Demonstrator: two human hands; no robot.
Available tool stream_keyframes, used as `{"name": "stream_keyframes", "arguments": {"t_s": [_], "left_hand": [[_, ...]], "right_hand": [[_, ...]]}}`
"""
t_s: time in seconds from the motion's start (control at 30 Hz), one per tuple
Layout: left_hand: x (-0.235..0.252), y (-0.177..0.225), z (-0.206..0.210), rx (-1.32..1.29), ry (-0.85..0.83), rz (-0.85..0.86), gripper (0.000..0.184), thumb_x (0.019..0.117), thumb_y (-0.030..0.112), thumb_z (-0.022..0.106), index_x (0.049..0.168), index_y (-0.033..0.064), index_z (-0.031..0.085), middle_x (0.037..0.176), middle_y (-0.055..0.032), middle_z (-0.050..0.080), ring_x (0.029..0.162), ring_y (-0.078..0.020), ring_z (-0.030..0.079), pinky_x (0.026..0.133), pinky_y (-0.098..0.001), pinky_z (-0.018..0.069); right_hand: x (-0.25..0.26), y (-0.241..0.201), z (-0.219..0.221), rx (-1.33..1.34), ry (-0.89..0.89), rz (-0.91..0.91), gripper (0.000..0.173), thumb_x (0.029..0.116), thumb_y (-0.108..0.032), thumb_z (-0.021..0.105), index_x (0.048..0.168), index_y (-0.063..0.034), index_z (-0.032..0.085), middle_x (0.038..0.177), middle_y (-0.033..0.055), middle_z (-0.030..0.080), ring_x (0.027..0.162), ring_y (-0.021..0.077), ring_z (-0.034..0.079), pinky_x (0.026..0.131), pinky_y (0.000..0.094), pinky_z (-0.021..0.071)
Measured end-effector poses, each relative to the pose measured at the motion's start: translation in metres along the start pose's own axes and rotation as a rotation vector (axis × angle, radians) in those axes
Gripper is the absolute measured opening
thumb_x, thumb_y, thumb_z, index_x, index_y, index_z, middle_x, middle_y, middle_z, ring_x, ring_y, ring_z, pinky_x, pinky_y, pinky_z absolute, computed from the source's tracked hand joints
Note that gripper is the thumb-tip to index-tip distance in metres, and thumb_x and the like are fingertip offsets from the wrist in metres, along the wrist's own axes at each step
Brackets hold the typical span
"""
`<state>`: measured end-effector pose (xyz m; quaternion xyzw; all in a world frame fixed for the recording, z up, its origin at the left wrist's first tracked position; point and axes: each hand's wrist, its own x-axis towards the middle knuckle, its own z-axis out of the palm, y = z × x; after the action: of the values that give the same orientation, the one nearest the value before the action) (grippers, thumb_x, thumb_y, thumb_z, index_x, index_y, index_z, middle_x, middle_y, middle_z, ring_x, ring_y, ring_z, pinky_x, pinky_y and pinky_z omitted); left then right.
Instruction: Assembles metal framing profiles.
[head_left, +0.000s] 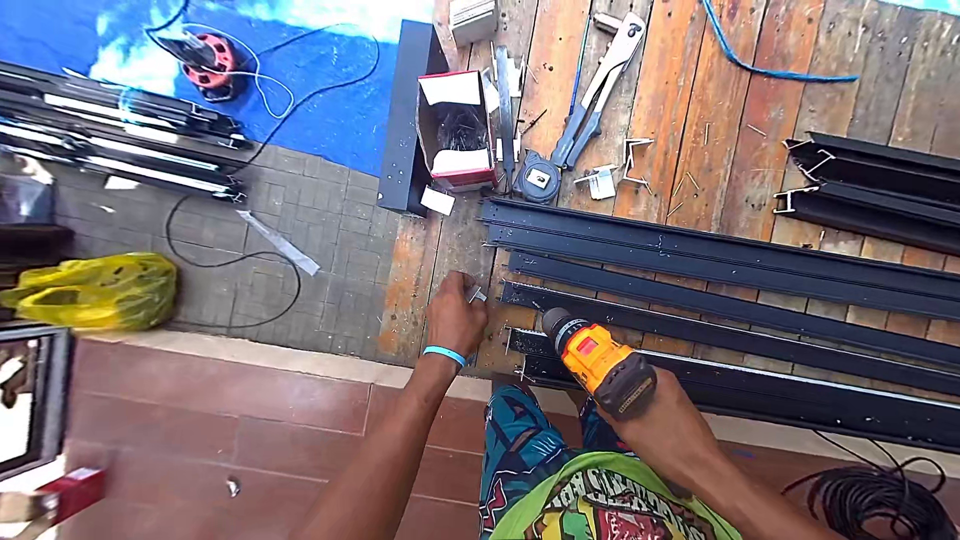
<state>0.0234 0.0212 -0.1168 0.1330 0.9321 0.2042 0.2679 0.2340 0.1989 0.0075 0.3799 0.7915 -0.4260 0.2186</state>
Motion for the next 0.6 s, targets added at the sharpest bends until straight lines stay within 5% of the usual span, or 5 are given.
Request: {"name": "stream_keyframes", "arguments": {"t_s": [0.13, 0.23, 0.3, 0.43, 0.6], "left_hand": [[-0.016, -0.013, -0.003, 0.034, 0.146, 0.042, 0.053, 0.0912, 0.018, 0.072, 0.141, 0.0084, 0.056, 0.140, -0.0232, 0.051, 0.095, -0.0371, 0.068, 0.073, -0.0549, 0.0596], [-0.040, -0.011, 0.005, -0.038, 0.269, 0.204, 0.031, 0.0948, 0.023, 0.069, 0.121, 0.0055, 0.069, 0.095, -0.0134, 0.064, 0.074, -0.0280, 0.064, 0.060, -0.0465, 0.0552], [-0.048, 0.000, 0.011, -0.113, 0.085, 0.125, 0.029, 0.0984, 0.029, 0.068, 0.118, 0.0083, 0.072, 0.073, -0.0032, 0.067, 0.061, -0.0202, 0.064, 0.057, -0.0459, 0.0554], [-0.030, 0.014, 0.016, -0.193, -0.211, -0.134, 0.042, 0.0995, 0.036, 0.070, 0.134, 0.0123, 0.066, 0.076, -0.0053, 0.070, 0.065, -0.0239, 0.066, 0.066, -0.0517, 0.0559], [-0.019, 0.007, 0.027, -0.240, -0.226, -0.109, 0.032, 0.0989, 0.036, 0.071, 0.124, 0.0159, 0.068, 0.080, -0.0006, 0.073, 0.070, -0.0199, 0.070, 0.069, -0.0504, 0.0575]], "right_hand": [[0.002, -0.013, 0.018, 0.012, 0.009, 0.052, 0.045, 0.0755, -0.047, 0.075, 0.111, -0.0191, 0.072, 0.095, -0.0047, 0.074, 0.095, 0.0072, 0.071, 0.086, 0.0376, 0.0585], [0.006, -0.021, 0.028, 0.020, 0.037, 0.091, 0.046, 0.0748, -0.046, 0.075, 0.111, -0.0186, 0.072, 0.096, -0.0051, 0.074, 0.096, 0.0068, 0.071, 0.087, 0.0364, 0.0590], [0.007, -0.027, 0.034, 0.028, 0.043, 0.138, 0.045, 0.0747, -0.044, 0.076, 0.111, -0.0173, 0.072, 0.095, -0.0043, 0.074, 0.095, 0.0074, 0.071, 0.086, 0.0369, 0.0588], [0.002, -0.042, 0.043, 0.043, 0.090, 0.174, 0.047, 0.0746, -0.043, 0.076, 0.112, -0.0146, 0.071, 0.096, -0.0035, 0.074, 0.096, 0.0063, 0.070, 0.087, 0.0339, 0.0582], [0.001, -0.049, 0.052, 0.024, 0.131, 0.220, 0.046, 0.0736, -0.043, 0.076, 0.112, -0.0173, 0.071, 0.095, -0.0050, 0.074, 0.095, 0.0060, 0.070, 0.086, 0.0345, 0.0585]]}}
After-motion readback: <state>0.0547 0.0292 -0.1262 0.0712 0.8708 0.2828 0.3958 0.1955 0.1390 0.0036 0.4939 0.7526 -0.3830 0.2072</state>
